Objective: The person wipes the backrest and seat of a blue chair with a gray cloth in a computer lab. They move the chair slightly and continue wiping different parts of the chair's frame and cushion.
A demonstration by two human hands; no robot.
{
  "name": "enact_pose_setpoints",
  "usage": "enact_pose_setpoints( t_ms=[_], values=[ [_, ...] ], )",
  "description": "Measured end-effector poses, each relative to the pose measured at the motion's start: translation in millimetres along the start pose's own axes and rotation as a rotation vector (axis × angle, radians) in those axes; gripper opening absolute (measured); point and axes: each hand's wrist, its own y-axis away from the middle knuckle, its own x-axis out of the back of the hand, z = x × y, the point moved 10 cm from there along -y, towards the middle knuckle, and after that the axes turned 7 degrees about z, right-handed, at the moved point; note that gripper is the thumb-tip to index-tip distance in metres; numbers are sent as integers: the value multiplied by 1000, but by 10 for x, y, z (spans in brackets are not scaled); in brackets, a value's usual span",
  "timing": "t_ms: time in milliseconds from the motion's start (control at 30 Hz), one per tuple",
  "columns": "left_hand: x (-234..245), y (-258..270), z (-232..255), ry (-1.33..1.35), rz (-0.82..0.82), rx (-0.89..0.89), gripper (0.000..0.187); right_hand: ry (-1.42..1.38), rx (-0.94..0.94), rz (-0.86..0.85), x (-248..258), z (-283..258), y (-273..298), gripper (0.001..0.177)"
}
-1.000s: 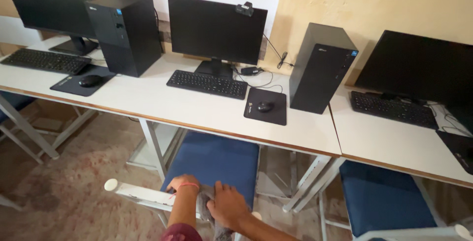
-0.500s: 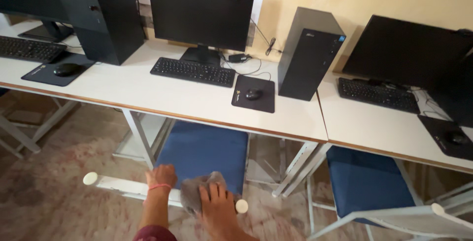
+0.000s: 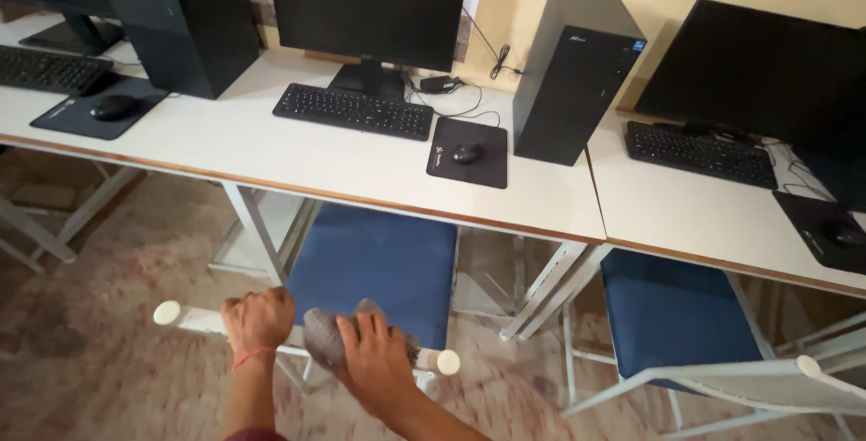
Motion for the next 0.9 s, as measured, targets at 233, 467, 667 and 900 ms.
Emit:
enact_pose_setpoints(
  t_ms=[233, 467, 667, 900],
  values=[
    [196, -25, -8, 44, 62, 56, 35, -231, -144, -141, -148, 181, -201, 54],
    [205, -15, -46, 87, 162, 68, 33, -244, -198, -157, -176, 213, -227, 49],
    [189, 2, -66, 120, 207, 41, 33, -127, -1, 37, 30, 111, 49, 67],
    [181, 20, -58, 129, 219, 3, 35, 114, 118, 124, 243, 95, 454, 72]
  ],
)
